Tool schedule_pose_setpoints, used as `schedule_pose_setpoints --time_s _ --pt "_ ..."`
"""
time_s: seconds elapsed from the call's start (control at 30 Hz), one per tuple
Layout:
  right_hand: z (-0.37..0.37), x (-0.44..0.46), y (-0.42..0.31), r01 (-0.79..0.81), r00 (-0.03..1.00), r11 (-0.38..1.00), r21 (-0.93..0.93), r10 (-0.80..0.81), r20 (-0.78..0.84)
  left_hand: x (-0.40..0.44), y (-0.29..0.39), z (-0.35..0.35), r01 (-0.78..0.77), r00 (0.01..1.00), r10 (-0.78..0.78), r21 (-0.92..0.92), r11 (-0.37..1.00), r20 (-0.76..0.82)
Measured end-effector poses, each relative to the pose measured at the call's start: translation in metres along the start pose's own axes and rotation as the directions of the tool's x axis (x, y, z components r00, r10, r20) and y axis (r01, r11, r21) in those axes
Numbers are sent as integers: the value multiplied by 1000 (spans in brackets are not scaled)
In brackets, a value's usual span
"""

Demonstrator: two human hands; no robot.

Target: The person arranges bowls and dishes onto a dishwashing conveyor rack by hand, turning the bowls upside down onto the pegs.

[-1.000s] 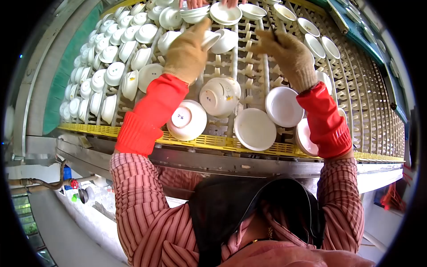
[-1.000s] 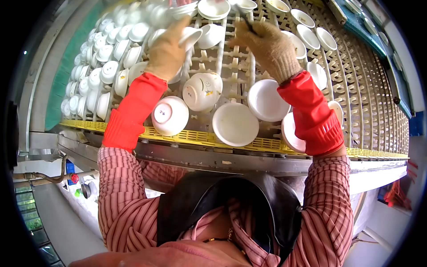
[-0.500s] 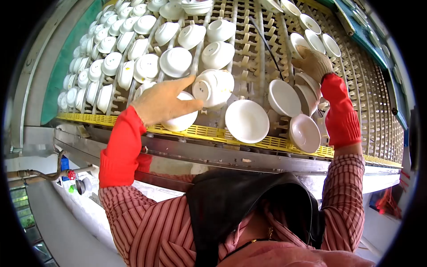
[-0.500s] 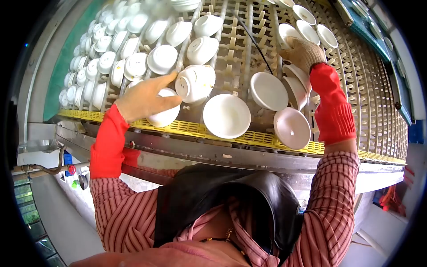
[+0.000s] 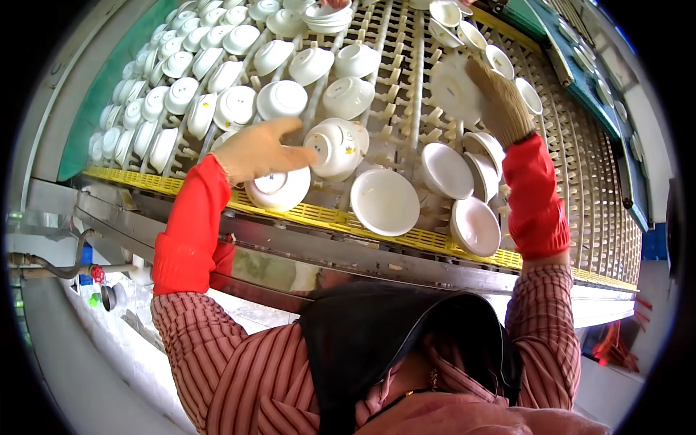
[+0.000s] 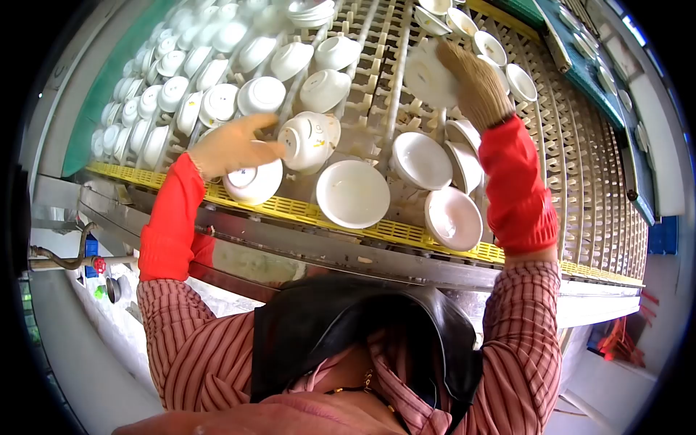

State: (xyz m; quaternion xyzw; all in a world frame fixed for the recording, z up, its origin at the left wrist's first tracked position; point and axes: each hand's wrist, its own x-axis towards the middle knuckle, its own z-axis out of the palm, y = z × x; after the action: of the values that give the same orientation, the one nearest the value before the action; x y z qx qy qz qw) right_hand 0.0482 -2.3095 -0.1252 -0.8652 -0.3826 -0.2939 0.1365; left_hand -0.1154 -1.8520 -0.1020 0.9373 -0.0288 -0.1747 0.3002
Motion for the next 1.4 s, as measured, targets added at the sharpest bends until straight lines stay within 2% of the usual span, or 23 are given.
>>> schedule_pose_setpoints --time_s 0.07,0.1,0.13,0.2,0.23,0.3,0.33,0.4,0.43,0.47,0.53,0.57,0.63,0.77,0.83,1.0,1.1,1.17,1.2,1.27,1.3,1.37,1.4 --pt "7 25 -28 -192 977 952 238 208 -40 -2 -4 2 13 1000 -18 -233 972 -20" --pt "-3 48 -61 -405 905 780 477 415 89 5 -22 1 -123 991 120 -51 991 -67" --pt "-8 60 -77 -572 789 506 646 555 264 17 -47 -2 -248 961 261 136 959 -88" --pt "24 57 -59 -511 670 -150 847 547 502 14 -60 -13 -358 868 467 437 825 -171" --pt "54 56 -44 -401 633 -475 783 474 612 7 -49 -18 -206 921 248 164 965 -300" --pt "68 41 -21 -515 805 -21 857 332 492 -4 -28 -21 102 904 -267 -438 893 -333" --pt "63 28 -20 -502 849 209 839 305 432 1 -36 -11 -27 871 -194 -436 899 -452" --pt "37 31 -23 -658 748 331 676 393 535 5 -30 -4 68 758 -9 65 996 -652" --pt "37 27 -20 -646 742 295 704 459 488 9 -22 -1 143 703 126 312 939 -700" --pt "35 20 -19 -627 731 265 732 524 437 7 -1 2 160 773 158 430 889 -614" --pt "20 6 -24 -646 694 247 722 584 421 10 26 22 -36 728 394 544 838 -560" --pt "21 -8 -10 -608 788 553 570 510 345 12 40 31 -158 680 502 562 812 -534" --pt "1 -23 -24 -468 878 834 293 402 258 26 71 42 -337 596 647 583 740 -476" --pt "-40 -39 -61 -535 653 844 39 384 652 99 119 50 -407 512 792 718 565 -332" --pt "-30 -65 -61 -418 824 908 -14 386 416 152 136 60 -324 540 765 752 574 -351" --pt "-45 -67 -62 -593 680 803 -57 537 499 259 139 92 -105 760 586 837 537 -280" --pt "-44 -84 -57 -501 798 861 -93 500 336 271 152 88 36 893 338 795 606 -298" --pt "-52 -91 -42 -473 830 877 -89 477 289 263 150 74 -22 870 244 462 886 -428" --pt "-54 -94 -27 -557 806 830 6 539 244 261 144 65 -133 808 395 518 845 -437" --pt "-66 -77 -14 -740 671 656 148 709 216 261 132 51 -388 776 299 -46 921 -555" --pt "-79 -58 -11 -832 554 524 182 797 238 246 140 52 -359 795 366 111 927 -483" --pt "-67 -39 13 -606 752 764 220 641 -156 200 171 53 -314 830 460 417 853 -315" --pt "-65 -18 12 -518 772 830 205 557 -305 202 170 66 -383 825 516 443 811 -232"
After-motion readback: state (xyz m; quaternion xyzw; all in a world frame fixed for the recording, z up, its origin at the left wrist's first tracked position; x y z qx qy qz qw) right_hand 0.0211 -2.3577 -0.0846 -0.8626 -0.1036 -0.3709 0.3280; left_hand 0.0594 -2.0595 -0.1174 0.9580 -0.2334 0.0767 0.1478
